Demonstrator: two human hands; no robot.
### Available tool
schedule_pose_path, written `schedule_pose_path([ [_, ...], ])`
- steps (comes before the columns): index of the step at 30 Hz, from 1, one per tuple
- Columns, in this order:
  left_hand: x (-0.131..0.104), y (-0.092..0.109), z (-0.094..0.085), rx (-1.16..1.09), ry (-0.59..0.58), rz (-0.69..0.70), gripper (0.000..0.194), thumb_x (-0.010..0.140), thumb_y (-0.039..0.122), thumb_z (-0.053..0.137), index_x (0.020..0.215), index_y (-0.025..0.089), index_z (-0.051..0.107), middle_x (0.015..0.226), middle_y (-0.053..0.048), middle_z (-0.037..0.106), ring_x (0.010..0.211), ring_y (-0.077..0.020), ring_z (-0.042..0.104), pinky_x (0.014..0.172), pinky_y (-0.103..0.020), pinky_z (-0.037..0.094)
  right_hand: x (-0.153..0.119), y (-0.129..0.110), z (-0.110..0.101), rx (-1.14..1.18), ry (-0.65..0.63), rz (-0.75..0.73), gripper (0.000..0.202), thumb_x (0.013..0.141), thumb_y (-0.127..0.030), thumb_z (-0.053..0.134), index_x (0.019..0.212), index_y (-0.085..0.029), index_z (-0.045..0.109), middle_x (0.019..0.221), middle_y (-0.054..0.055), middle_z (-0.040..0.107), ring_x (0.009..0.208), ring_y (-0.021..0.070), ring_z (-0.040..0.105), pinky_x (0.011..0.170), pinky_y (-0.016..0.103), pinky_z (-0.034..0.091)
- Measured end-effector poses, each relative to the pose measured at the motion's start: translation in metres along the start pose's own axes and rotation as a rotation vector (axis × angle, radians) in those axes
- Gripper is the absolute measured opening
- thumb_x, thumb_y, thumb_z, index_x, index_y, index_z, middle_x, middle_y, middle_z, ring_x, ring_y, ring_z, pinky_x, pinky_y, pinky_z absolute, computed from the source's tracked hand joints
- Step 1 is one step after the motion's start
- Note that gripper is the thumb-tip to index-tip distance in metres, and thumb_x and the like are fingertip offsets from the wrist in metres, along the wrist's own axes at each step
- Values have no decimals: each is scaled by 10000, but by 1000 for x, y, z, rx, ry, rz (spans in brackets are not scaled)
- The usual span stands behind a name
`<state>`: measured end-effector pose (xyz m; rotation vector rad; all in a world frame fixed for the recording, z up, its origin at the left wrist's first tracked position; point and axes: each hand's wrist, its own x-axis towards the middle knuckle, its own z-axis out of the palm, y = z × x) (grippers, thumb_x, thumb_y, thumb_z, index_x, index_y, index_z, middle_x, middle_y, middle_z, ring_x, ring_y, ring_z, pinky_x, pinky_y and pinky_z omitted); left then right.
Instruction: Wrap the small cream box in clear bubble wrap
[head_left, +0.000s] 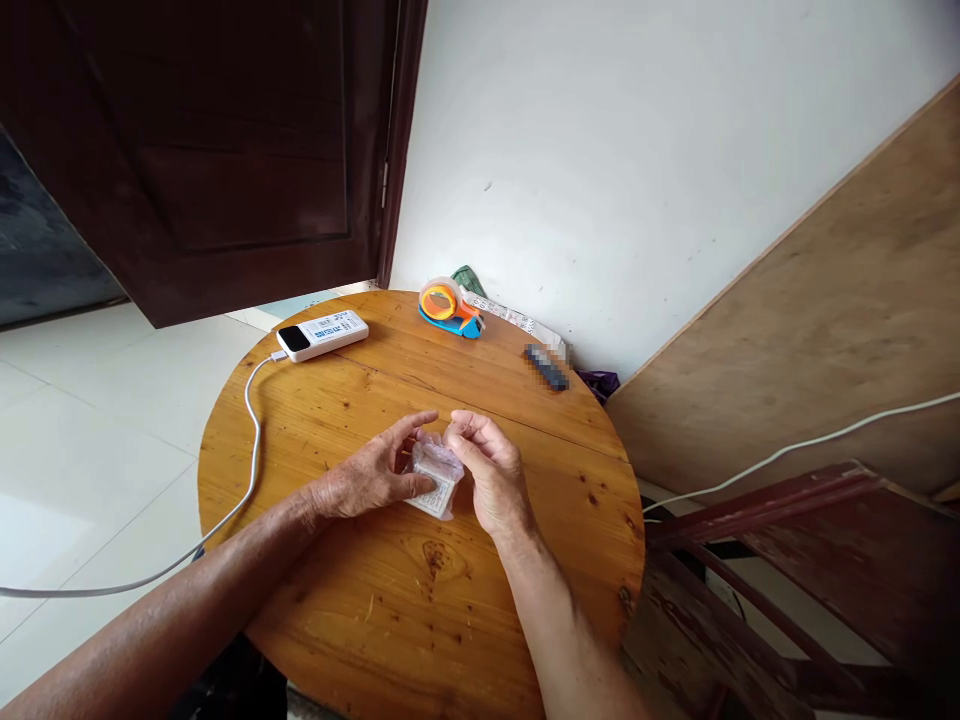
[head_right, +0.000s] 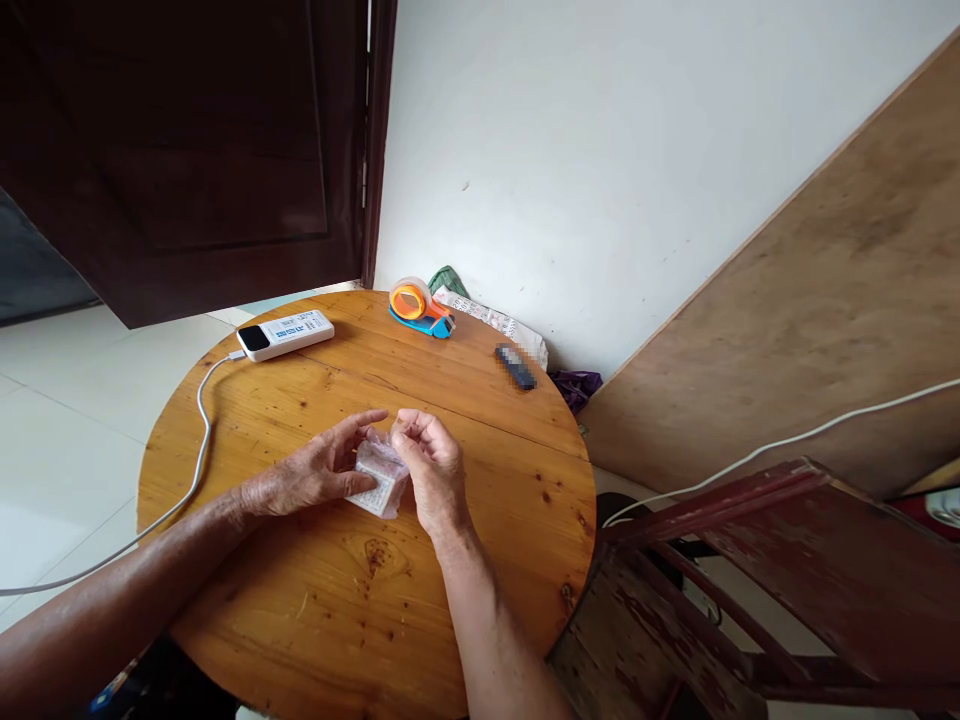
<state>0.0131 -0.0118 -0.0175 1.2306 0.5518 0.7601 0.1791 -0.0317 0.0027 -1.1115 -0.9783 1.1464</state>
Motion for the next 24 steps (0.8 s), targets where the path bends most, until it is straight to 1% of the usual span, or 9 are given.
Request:
schedule_pose_path([
  [3,1,0,-2,-13,-4,-6,828,731,262,772,1445,235,355,1191,-86,578,980,-181,597,853,-334,472,-3,1,1,-99,-1,-81,227,730,-332,707,912,-211,645,772,-11,604,703,136,555,696,279,487],
  [5,1,1,-3,-28,-20,-11,836,728,267,779,1451,242,358,1224,-93,575,999,-188,594,861,-339,474,-4,3,1,-165,-10,-124,191,755,-337,685,893,-212,643,797,-1,614,718,142,564,696,279,491],
  [7,2,1,-4,-48,-30,-17,851,727,262,784,1460,244,352,1210,-90,585,993,-188,595,856,-338,479,-4,4,1,-211,-18,-153,175,772,-331,674,895,-210,644,818,6,625,730,145,573,705,280,495],
  [11,3,-2,-8,-86,-31,-15,835,723,239,784,1448,244,369,1103,-59,603,933,-172,602,810,-314,481,-4,4,-1,-217,9,-181,175,785,-311,667,928,-210,649,817,-1,631,734,143,583,718,280,495],
  [15,4,-2,-10,-62,-10,-8,818,716,232,786,1435,263,398,1130,-64,566,932,-175,603,789,-312,484,-4,3,-1,-225,37,-171,169,785,-309,663,920,-208,649,788,-1,629,720,148,584,704,283,500],
  [21,5,0,-9,-67,2,-17,817,695,255,814,1414,256,426,1059,-42,577,901,-163,597,795,-311,480,-9,0,-3,-354,-4,-215,123,830,-331,629,854,-215,658,773,3,665,702,156,601,677,274,494],
  [24,5,-1,-10,-38,40,-5,831,696,287,819,1420,236,413,1035,-47,593,887,-167,598,778,-305,478,-12,-1,-4,-440,-28,-254,132,860,-340,607,863,-223,666,793,9,687,703,165,615,668,272,493],
])
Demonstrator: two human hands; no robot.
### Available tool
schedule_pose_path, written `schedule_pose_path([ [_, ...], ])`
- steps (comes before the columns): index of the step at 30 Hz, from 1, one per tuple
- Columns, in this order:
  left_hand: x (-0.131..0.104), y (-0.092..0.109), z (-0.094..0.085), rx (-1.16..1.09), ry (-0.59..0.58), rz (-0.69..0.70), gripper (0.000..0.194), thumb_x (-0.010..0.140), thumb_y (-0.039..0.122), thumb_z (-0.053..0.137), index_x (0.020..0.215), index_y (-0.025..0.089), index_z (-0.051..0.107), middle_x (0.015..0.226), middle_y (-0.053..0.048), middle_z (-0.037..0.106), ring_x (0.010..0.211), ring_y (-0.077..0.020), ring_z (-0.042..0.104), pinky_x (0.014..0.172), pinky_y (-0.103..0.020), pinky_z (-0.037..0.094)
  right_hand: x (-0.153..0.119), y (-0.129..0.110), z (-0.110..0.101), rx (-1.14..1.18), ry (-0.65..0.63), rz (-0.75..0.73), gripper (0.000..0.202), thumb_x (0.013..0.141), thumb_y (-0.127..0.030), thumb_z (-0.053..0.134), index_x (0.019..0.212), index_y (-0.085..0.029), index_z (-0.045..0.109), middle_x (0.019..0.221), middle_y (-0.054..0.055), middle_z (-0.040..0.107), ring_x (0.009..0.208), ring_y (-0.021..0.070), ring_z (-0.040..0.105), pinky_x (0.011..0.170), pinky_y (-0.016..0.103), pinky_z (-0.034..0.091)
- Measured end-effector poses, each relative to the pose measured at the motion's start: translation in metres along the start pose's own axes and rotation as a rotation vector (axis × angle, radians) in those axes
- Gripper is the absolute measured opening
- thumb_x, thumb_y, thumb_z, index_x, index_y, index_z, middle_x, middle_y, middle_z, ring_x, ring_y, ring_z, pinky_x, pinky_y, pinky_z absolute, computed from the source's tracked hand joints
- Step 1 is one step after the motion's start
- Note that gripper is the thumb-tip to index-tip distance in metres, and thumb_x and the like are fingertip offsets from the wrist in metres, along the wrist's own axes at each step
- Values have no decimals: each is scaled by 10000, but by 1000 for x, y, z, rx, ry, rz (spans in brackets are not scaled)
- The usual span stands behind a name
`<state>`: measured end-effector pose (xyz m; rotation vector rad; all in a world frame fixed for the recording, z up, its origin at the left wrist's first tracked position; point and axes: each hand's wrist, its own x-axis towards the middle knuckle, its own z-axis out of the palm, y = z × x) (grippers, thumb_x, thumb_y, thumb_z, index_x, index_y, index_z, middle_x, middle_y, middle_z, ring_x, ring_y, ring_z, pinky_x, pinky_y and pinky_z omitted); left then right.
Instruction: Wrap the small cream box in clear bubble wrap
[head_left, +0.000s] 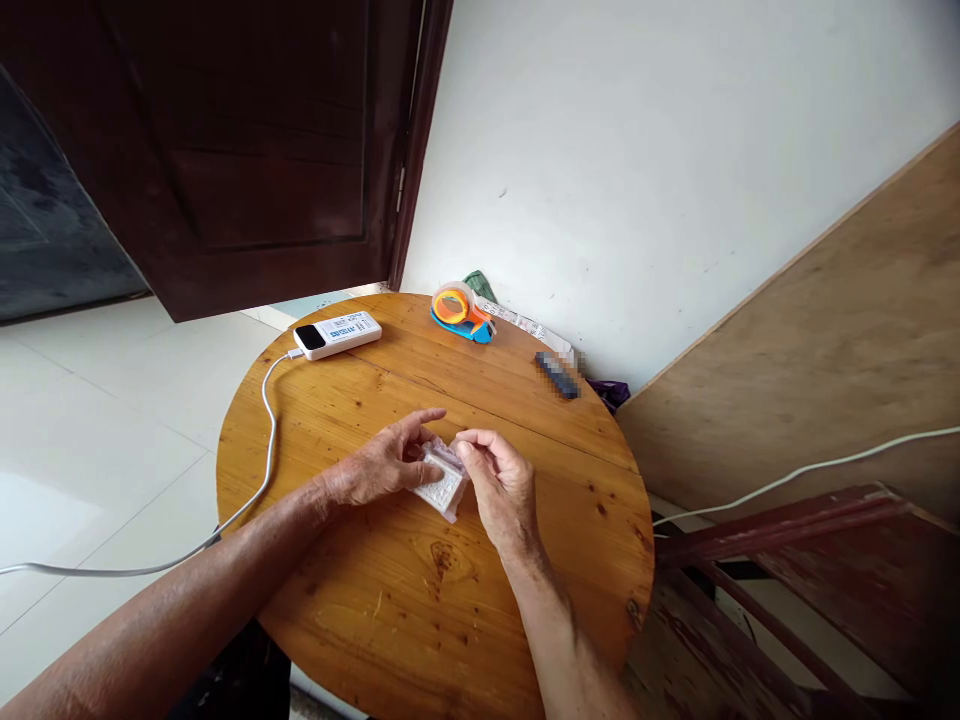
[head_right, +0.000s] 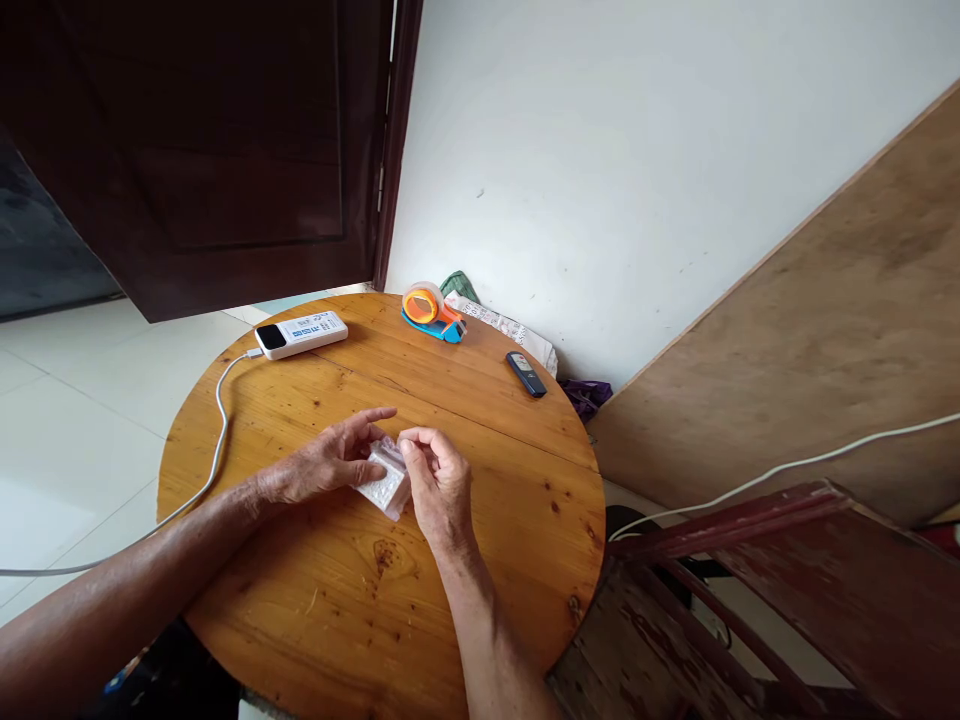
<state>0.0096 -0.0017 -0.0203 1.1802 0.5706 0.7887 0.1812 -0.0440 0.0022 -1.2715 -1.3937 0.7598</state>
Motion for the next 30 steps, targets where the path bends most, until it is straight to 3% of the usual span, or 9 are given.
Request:
schedule_pose_path([
  [7,4,-2,1,164,138,-13,827,721,356,769,1425,160,382,976,-41,611,820,-157,584,733,-295,463,-2,0,2,-165,-38,-188,140,916,-277,541,872,-239,669,894,37,682,859,197,638,793,307,500],
  [14,7,-3,11,609,285,63,551,852,357,575,1347,130,490,885,-25,630,799,-161,578,770,-302,467,4,13,10,-406,6,-337,215,970,-246,444,946,-248,658,912,64,691,873,206,642,821,324,484],
  [17,1,0,15,737,323,90,487,880,381,531,1303,140,527,959,-60,633,878,-196,598,795,-325,489,6,18,11,-443,48,-356,219,977,-248,431,943,-238,648,882,66,686,836,203,639,788,316,483],
  [21,-11,3,14,869,293,252,473,789,287,624,1239,159,558,1191,-115,565,1042,-244,582,888,-376,508,8,21,12,-436,87,-364,204,974,-245,440,922,-224,636,852,57,680,809,190,636,764,303,484],
  [24,-15,1,10,954,231,363,460,728,154,621,1185,197,594,1207,-92,567,1106,-243,565,955,-380,493,10,22,13,-409,104,-367,189,964,-239,461,895,-214,635,842,53,686,801,183,639,761,297,487],
  [30,-10,-2,4,939,231,345,325,736,140,646,1055,198,657,1090,-64,633,991,-206,622,857,-325,524,8,21,10,-241,85,-217,164,941,-253,509,853,-210,639,825,31,700,771,169,647,738,279,504],
])
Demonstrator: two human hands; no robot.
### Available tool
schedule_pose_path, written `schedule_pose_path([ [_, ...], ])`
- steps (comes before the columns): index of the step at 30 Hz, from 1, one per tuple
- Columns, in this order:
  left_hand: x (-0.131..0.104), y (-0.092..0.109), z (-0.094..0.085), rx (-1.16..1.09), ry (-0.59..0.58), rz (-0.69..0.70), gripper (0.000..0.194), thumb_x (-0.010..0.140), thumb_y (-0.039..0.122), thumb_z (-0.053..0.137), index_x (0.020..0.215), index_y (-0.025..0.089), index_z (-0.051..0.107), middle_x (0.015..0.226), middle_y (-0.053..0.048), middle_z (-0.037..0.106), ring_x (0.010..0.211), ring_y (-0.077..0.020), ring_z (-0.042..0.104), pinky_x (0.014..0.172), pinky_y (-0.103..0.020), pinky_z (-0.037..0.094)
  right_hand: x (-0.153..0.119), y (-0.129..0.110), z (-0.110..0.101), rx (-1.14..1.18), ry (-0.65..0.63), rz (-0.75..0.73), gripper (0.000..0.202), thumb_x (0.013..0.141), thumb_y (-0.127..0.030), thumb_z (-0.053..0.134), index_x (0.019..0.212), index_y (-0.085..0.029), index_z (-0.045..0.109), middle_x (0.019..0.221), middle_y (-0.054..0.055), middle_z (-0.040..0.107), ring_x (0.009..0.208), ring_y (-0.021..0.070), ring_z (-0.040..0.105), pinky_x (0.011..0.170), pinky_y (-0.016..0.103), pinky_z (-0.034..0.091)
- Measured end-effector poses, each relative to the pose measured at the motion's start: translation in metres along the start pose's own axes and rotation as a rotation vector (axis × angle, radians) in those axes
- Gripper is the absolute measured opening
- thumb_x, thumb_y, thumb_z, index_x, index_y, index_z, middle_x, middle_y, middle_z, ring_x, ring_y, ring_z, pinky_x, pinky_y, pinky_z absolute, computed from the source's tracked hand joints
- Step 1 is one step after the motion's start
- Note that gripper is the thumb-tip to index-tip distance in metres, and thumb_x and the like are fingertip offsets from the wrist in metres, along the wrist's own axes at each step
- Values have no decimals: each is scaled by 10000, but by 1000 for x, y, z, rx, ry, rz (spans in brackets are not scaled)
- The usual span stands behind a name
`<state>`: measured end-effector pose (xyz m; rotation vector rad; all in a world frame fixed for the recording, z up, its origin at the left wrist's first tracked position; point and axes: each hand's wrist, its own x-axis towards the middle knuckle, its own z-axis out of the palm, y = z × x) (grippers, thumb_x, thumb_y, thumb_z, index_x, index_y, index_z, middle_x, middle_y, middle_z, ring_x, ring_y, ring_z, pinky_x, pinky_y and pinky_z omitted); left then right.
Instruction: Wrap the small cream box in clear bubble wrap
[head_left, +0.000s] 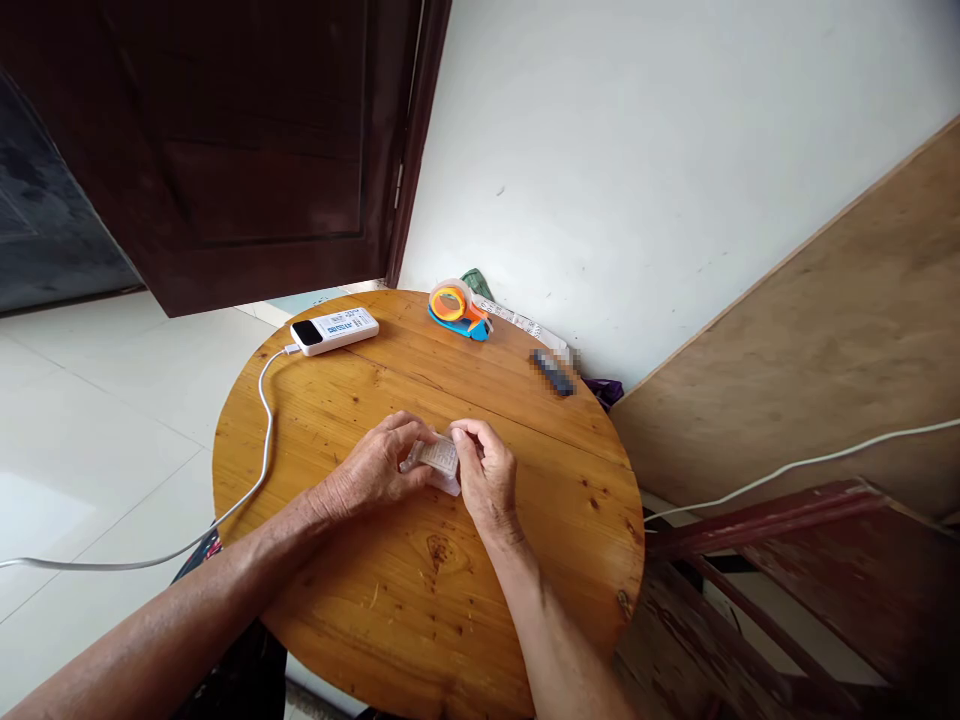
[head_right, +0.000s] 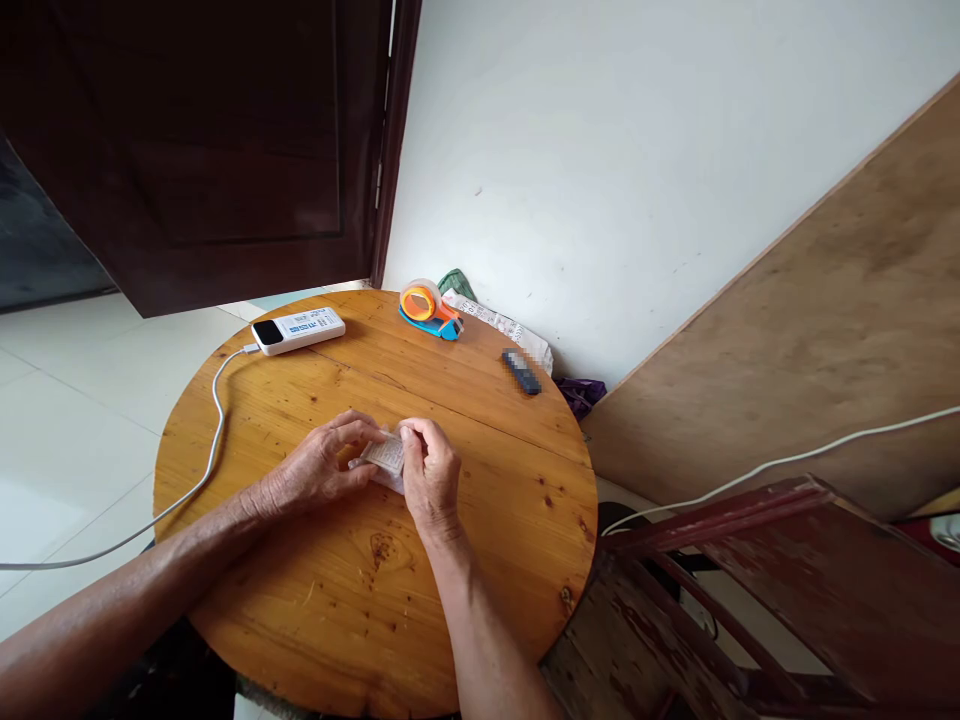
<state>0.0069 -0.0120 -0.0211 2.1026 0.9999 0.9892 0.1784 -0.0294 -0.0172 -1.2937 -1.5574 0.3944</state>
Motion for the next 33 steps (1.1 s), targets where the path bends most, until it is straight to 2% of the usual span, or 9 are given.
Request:
schedule_pose_path([
  [3,1,0,0,-17,11,-7,315,730,138,658,1038,201,674,1072,-55,639,987,-198,628,861,-314,516,-2,-2,-5,57,-48,19,143,929,-245,532,861,-214,653,824,18,694,770,162,646,739,272,509],
  [8,2,2,-1,-46,11,-11,325,713,113,661,1024,204,690,1008,-39,653,927,-187,635,859,-314,513,-3,-5,-12,52,-110,-105,158,918,-191,541,860,-213,686,904,37,682,853,163,650,793,276,514],
  [12,2,3,-1,-37,26,-20,292,737,154,678,1026,196,688,1007,-49,650,927,-191,632,836,-307,508,-2,-7,-18,-24,-177,-183,179,923,-192,535,897,-224,710,943,47,681,880,170,657,805,288,520],
  [15,2,3,0,-26,29,-24,234,778,225,687,1009,191,685,972,-50,648,895,-187,626,805,-300,503,-2,-10,-25,-175,-247,-255,179,912,-201,558,986,-232,718,1024,59,695,945,199,652,848,338,505],
  [19,1,-1,3,-10,42,-29,244,799,290,694,1024,200,670,968,-42,639,892,-186,618,807,-303,502,-2,-15,-30,-403,-219,-415,138,882,-196,615,949,-239,728,1050,63,713,974,239,637,877,420,451],
  [24,-1,1,2,-9,36,-39,269,786,276,688,1043,202,658,991,-48,623,895,-193,612,805,-320,517,-1,-18,-30,-453,-182,-516,95,868,-171,645,868,-234,717,1067,68,717,973,236,632,857,418,446],
  [26,-2,3,1,-28,34,-26,286,759,185,654,1045,186,650,1062,-69,604,947,-203,611,840,-336,527,0,-17,-29,-436,-185,-516,104,863,-156,648,840,-236,710,1074,66,715,978,231,632,851,406,454],
  [29,-3,6,-1,-77,29,-9,400,688,57,568,1062,179,644,1245,-106,527,1171,-246,548,963,-377,506,0,-15,-29,-400,-196,-501,124,848,-126,652,810,-233,702,1094,67,710,981,230,633,844,397,468],
  [33,-3,8,-2,-137,-38,-14,446,676,33,534,1060,205,680,1320,-104,480,1274,-274,483,974,-399,512,-1,-16,-31,-349,-204,-477,126,839,-125,656,777,-227,698,1114,72,701,986,233,638,855,399,473],
])
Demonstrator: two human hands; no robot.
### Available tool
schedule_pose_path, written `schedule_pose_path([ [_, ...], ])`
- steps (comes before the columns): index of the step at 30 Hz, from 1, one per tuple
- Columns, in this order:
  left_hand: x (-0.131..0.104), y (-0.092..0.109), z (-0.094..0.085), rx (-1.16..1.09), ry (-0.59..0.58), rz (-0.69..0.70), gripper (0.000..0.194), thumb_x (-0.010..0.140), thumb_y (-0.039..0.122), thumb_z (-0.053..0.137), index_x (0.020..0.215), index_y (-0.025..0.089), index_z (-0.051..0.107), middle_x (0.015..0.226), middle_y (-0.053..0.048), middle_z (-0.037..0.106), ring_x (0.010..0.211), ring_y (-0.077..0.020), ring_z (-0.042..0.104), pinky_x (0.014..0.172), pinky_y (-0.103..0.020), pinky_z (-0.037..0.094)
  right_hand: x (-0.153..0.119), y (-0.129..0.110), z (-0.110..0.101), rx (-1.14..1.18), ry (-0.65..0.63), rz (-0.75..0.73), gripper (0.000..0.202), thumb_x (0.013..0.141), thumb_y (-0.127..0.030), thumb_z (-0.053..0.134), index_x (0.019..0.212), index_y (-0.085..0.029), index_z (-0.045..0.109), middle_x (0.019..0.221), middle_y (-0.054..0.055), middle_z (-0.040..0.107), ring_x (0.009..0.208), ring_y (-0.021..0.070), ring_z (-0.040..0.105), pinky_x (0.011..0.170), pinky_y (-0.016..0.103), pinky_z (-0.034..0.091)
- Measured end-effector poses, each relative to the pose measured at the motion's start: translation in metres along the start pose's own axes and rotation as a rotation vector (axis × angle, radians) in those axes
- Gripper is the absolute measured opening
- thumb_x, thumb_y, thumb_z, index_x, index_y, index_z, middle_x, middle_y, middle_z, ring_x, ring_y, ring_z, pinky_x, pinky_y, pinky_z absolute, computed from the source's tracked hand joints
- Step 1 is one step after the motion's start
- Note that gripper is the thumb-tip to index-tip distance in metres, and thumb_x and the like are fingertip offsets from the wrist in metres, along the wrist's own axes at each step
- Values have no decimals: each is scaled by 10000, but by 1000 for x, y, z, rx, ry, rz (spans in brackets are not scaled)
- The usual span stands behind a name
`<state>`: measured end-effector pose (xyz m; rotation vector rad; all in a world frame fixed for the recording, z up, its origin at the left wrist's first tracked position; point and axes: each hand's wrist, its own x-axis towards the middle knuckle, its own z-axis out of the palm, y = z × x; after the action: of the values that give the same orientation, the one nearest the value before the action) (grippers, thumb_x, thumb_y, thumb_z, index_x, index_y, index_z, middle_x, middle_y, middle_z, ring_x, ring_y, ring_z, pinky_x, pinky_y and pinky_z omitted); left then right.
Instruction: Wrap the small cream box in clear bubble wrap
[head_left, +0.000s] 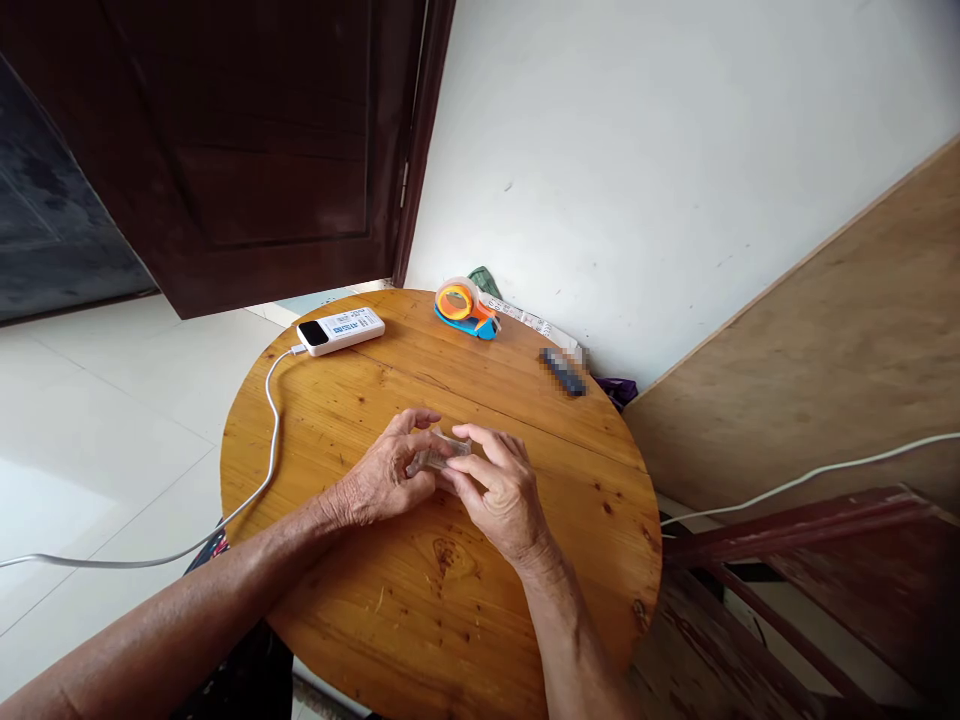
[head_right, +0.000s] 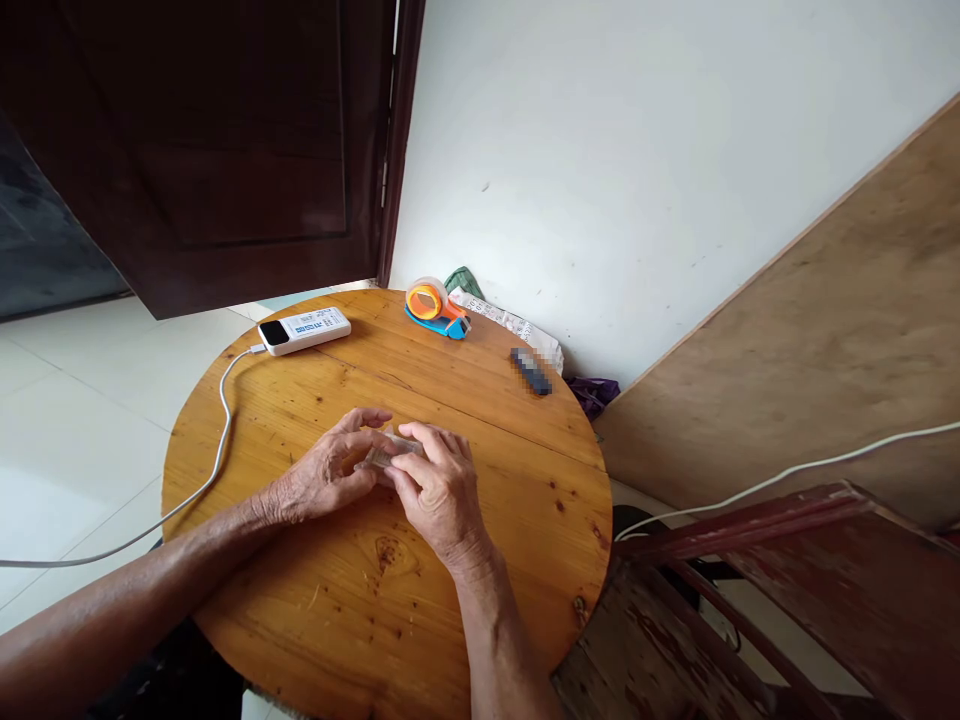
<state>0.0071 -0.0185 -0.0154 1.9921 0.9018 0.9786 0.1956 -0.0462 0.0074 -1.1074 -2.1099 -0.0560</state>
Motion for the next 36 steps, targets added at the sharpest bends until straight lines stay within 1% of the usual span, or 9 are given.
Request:
schedule_pose_path([
  [4,0,0,-1,28,22,39,350,710,53,556,982,196,725,1314,-108,503,1226,-278,522,1001,-435,489,-1,1,-6,135,8,101,128,859,-195,630,748,-223,686,1141,73,678,1019,224,638,886,387,482],
  [7,1,0,-3,62,15,42,336,710,47,569,959,196,739,1339,-105,514,1217,-277,526,1011,-440,480,-3,4,-7,163,6,173,144,873,-201,586,768,-222,683,1151,77,669,1022,220,639,902,386,480],
  [9,1,0,-3,84,11,40,339,716,48,572,959,209,745,1355,-96,520,1216,-274,525,1009,-440,480,-3,5,-7,127,-16,155,139,862,-186,579,791,-230,690,1154,74,669,1015,222,636,900,390,472],
  [15,2,0,0,163,18,70,358,762,111,577,1036,248,761,1356,-96,522,1188,-289,545,1015,-478,468,-1,-2,-5,-43,-101,8,173,809,-106,565,763,-234,672,1137,65,689,1000,236,619,872,401,437],
  [21,1,0,0,141,26,83,380,753,99,570,1047,251,757,1368,-88,511,1184,-283,544,1005,-464,475,-2,0,-6,22,-24,29,150,817,-132,565,823,-231,678,1122,69,687,964,228,634,871,399,446],
  [24,1,0,-1,71,17,33,368,748,103,575,1034,235,763,1363,-98,510,1194,-284,540,994,-455,483,-3,1,-4,17,-52,24,156,804,-109,562,792,-222,669,1103,69,692,960,235,635,860,406,440],
  [28,2,0,-3,-159,20,-86,228,772,202,636,944,209,784,1340,-108,530,1217,-286,545,1021,-441,478,-2,4,-3,101,-25,86,144,816,-133,562,781,-227,665,1079,64,697,978,231,646,882,403,455],
  [32,5,0,-8,-323,108,-150,208,733,241,670,900,209,791,1341,-97,560,1275,-301,510,1077,-460,434,-2,11,-5,194,73,206,139,853,-182,560,776,-227,667,1061,72,696,995,232,660,896,398,492],
  [36,8,0,-12,-369,252,-256,186,728,262,637,826,182,774,1243,-103,628,1232,-295,549,1065,-466,437,-2,16,-6,206,153,258,133,860,-194,573,777,-225,672,1035,77,702,999,242,666,911,411,508],
])
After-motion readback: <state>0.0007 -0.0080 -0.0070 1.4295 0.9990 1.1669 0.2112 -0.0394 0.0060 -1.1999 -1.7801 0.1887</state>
